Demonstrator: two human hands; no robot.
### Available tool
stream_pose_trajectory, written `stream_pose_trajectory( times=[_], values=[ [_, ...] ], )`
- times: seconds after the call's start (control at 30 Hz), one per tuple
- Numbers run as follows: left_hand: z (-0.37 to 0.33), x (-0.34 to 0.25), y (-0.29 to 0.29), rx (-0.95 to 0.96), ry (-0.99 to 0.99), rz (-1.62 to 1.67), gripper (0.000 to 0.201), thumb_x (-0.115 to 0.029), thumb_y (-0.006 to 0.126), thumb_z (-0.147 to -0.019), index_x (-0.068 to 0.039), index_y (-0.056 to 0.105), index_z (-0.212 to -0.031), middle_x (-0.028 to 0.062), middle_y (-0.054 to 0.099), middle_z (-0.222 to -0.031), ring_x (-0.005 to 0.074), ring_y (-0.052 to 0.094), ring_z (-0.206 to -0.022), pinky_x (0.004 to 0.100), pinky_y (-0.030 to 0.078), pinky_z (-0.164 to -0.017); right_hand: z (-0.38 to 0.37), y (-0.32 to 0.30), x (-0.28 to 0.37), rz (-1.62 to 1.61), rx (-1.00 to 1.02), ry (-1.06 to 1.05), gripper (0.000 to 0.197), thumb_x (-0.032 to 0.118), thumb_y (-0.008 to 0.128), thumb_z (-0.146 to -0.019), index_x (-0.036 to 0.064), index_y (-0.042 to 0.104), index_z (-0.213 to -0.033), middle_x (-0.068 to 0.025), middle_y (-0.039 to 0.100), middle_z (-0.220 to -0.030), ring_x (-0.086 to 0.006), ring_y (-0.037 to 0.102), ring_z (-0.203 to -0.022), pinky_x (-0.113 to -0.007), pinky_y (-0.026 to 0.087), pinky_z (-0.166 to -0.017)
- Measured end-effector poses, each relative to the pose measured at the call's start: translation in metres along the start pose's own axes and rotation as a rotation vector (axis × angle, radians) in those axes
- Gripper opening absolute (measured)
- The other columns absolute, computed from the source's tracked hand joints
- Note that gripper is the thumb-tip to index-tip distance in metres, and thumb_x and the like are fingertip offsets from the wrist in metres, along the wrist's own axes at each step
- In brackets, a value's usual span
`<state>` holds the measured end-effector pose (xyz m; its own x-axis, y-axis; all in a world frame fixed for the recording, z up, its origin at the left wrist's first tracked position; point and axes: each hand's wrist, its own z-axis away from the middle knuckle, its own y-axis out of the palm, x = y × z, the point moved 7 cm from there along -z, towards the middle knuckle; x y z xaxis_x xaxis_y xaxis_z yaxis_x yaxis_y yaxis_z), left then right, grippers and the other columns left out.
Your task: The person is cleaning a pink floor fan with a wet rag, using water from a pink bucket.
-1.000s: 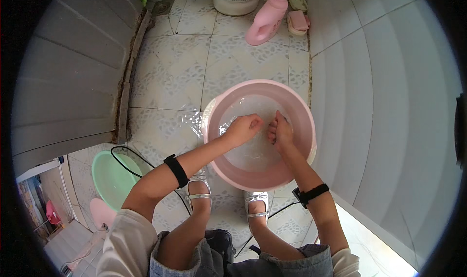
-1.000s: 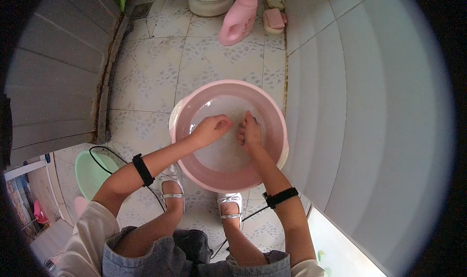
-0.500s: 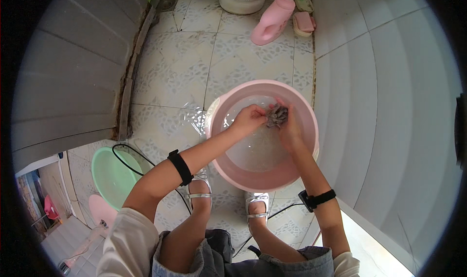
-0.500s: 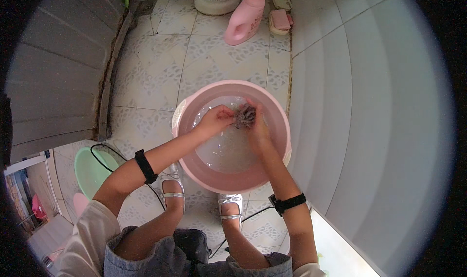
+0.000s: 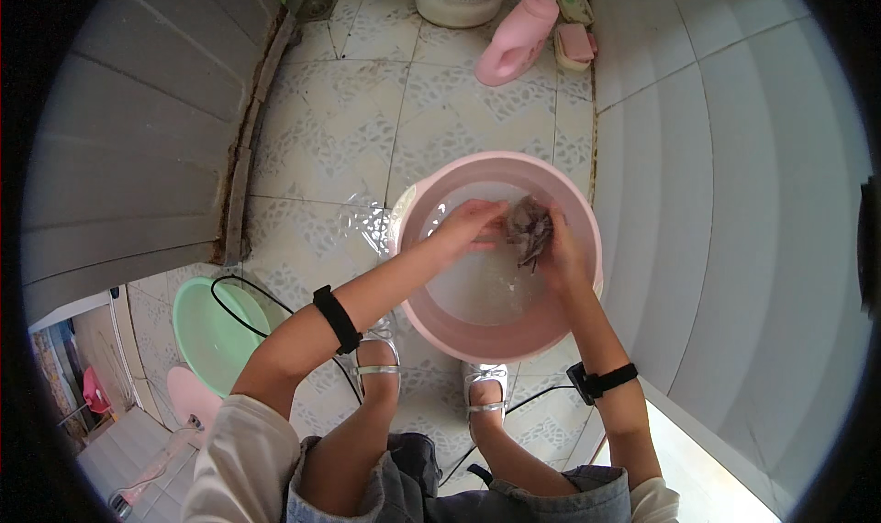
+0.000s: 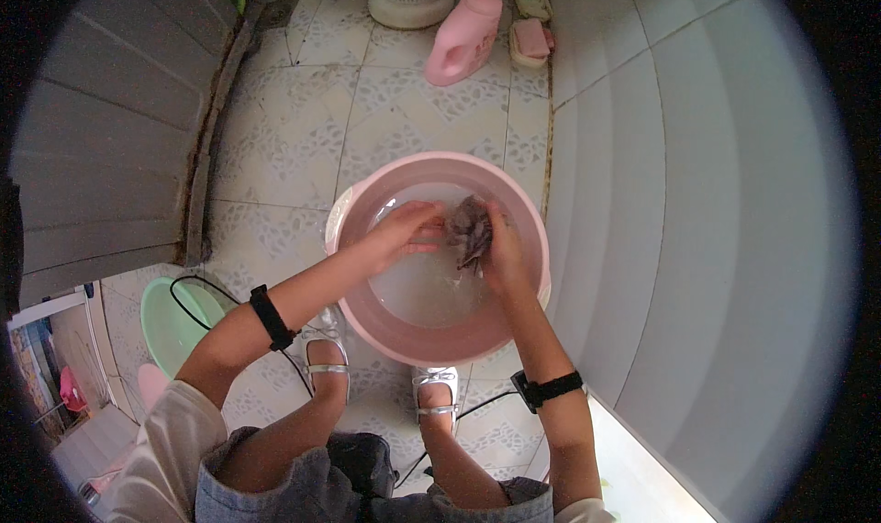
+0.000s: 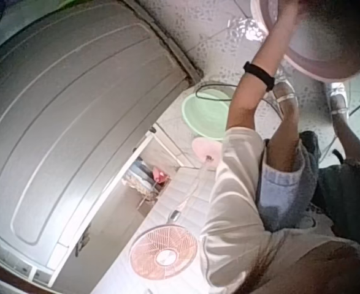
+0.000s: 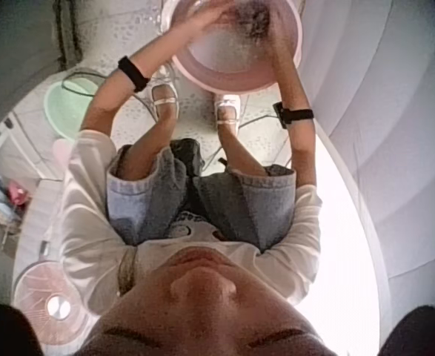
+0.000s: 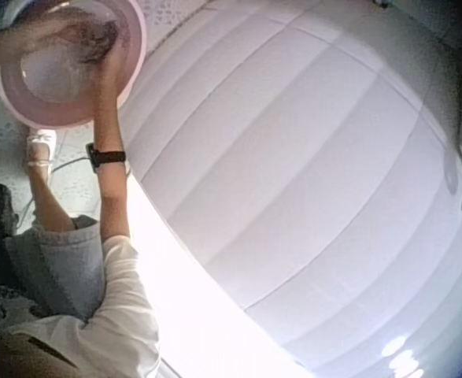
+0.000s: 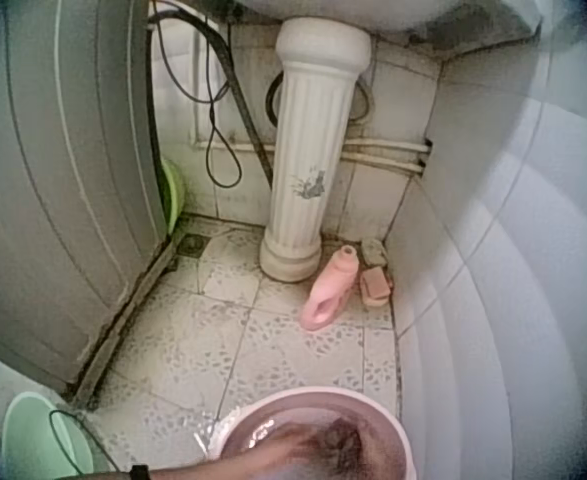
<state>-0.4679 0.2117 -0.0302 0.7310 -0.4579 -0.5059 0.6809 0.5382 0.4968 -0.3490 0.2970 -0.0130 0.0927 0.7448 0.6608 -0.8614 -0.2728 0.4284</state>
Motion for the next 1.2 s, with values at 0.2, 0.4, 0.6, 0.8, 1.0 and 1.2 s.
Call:
stream_pose_trajectory(
  times=[0.2,0.4,0.6,0.8,1.0,1.2],
  values=[
    [-0.008,0.004,0.010,0.158,0.144,-0.245,0.030,-0.028,0.059,-0.084,-0.006,0.051,-0.103,0.0030,0.056,-0.096,0.0123,0.054,-0.092,0.0298,0.045,-0.078,0.010,0.026,-0.001,0.194,0.095,-0.044,0.038,0.012,0.059,-0.082,0.0022,0.045,-0.116,-0.0097,0.054,-0.104,-0.0188,0.054,-0.095,-0.031,0.046,-0.081],
    [-0.010,-0.001,-0.006,0.085,0.086,-0.050,0.017,-0.024,0.052,-0.089,-0.009,0.050,-0.095,-0.0007,0.054,-0.086,0.0072,0.053,-0.083,0.0261,0.045,-0.068,0.001,0.005,0.014,0.287,-0.004,-0.151,0.046,0.002,0.061,-0.077,0.0032,0.042,-0.119,-0.0106,0.053,-0.102,-0.0184,0.054,-0.092,-0.028,0.050,-0.070],
    [-0.007,-0.008,-0.003,0.044,0.263,-0.193,0.013,-0.021,0.049,-0.091,-0.010,0.048,-0.096,0.0005,0.052,-0.086,0.0075,0.050,-0.080,0.0239,0.044,-0.067,0.002,0.004,0.015,0.387,-0.014,-0.271,0.042,0.001,0.058,-0.079,0.0045,0.045,-0.118,-0.0097,0.052,-0.102,-0.0174,0.054,-0.089,-0.027,0.051,-0.062],
    [-0.004,-0.024,-0.017,-0.126,0.443,-0.385,0.019,-0.022,0.055,-0.087,-0.010,0.046,-0.100,0.0020,0.050,-0.086,0.0099,0.047,-0.079,0.0230,0.041,-0.067,0.000,-0.008,0.019,0.477,0.105,-0.335,0.031,-0.007,0.053,-0.075,0.0044,0.051,-0.104,-0.0057,0.054,-0.103,-0.0136,0.052,-0.093,-0.023,0.046,-0.069],
    [-0.003,-0.024,-0.021,-0.149,0.296,-0.245,0.024,-0.025,0.054,-0.087,-0.009,0.044,-0.104,0.0050,0.050,-0.093,0.0132,0.049,-0.088,0.0267,0.043,-0.071,-0.002,-0.030,0.034,0.549,0.149,-0.462,0.032,-0.011,0.046,-0.066,0.0040,0.051,-0.093,-0.0081,0.057,-0.089,-0.0147,0.054,-0.080,-0.023,0.041,-0.069],
    [0.026,-0.043,0.022,0.054,0.158,0.102,0.027,-0.021,0.052,-0.088,-0.013,0.041,-0.111,0.0054,0.051,-0.096,0.0155,0.053,-0.092,0.0289,0.047,-0.074,0.009,0.000,0.029,0.281,0.275,-0.155,0.034,0.001,0.043,-0.070,0.0003,0.047,-0.104,-0.0088,0.057,-0.077,-0.0149,0.053,-0.072,-0.023,0.039,-0.064]
  ],
)
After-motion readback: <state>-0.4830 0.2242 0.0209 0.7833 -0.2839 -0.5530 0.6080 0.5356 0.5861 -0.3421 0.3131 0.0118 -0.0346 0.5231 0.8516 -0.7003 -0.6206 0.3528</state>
